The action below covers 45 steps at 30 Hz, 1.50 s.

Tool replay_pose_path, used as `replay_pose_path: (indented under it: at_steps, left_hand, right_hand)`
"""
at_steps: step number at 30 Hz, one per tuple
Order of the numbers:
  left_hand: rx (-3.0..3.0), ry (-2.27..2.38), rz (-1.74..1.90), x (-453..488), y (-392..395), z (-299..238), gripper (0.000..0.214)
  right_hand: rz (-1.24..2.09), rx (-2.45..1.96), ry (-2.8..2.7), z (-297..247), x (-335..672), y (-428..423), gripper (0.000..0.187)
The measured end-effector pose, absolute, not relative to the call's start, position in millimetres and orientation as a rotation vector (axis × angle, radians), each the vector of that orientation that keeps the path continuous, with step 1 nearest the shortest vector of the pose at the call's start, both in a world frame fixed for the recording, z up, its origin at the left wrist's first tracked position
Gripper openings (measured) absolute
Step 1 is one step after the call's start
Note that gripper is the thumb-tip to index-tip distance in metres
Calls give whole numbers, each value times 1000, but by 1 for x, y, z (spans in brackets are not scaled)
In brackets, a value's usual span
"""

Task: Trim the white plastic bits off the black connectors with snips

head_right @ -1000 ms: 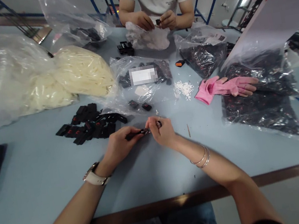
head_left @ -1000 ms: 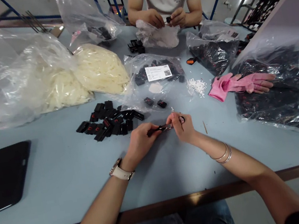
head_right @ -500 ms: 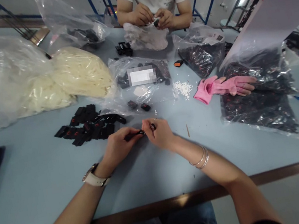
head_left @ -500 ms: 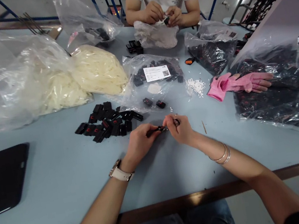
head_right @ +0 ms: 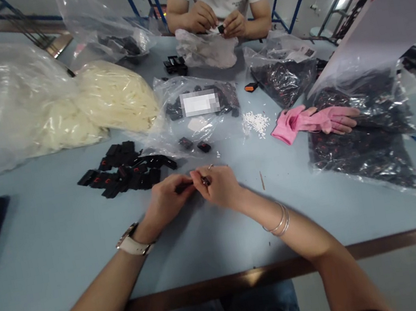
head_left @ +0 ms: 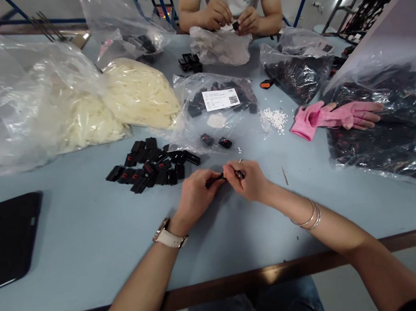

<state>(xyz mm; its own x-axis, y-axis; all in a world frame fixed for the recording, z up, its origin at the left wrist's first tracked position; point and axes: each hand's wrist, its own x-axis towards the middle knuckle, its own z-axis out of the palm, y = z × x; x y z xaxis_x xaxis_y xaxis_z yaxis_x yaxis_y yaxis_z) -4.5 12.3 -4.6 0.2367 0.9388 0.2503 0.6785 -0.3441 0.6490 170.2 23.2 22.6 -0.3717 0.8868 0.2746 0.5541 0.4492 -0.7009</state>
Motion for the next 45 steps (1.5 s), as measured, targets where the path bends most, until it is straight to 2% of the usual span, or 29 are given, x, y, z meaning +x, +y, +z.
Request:
replay_pose_path:
  at_steps: [7, 12, 17, 34, 45]
  left_hand:
    - [2111, 1481, 876, -3, 13, -4, 4]
    - [2087, 1481, 873, -3, 13, -4, 3]
    - [2086, 1494, 887, -3, 13, -5, 4]
    - [2080, 1463, 902, -3, 12, -3, 2]
    - [2065, 1456, 920, -4, 12, -4, 6]
  right_hand:
    - [783, -1195, -1846, 18, 172, 22, 33]
    - [822, -1190, -1694, 11, 174, 23, 39]
    - [869, -1195, -1712, 10, 174, 23, 40]
    - [691, -1308, -1917, 17, 167, 29, 38]
    - [816, -1257, -1749, 12, 169, 22, 36]
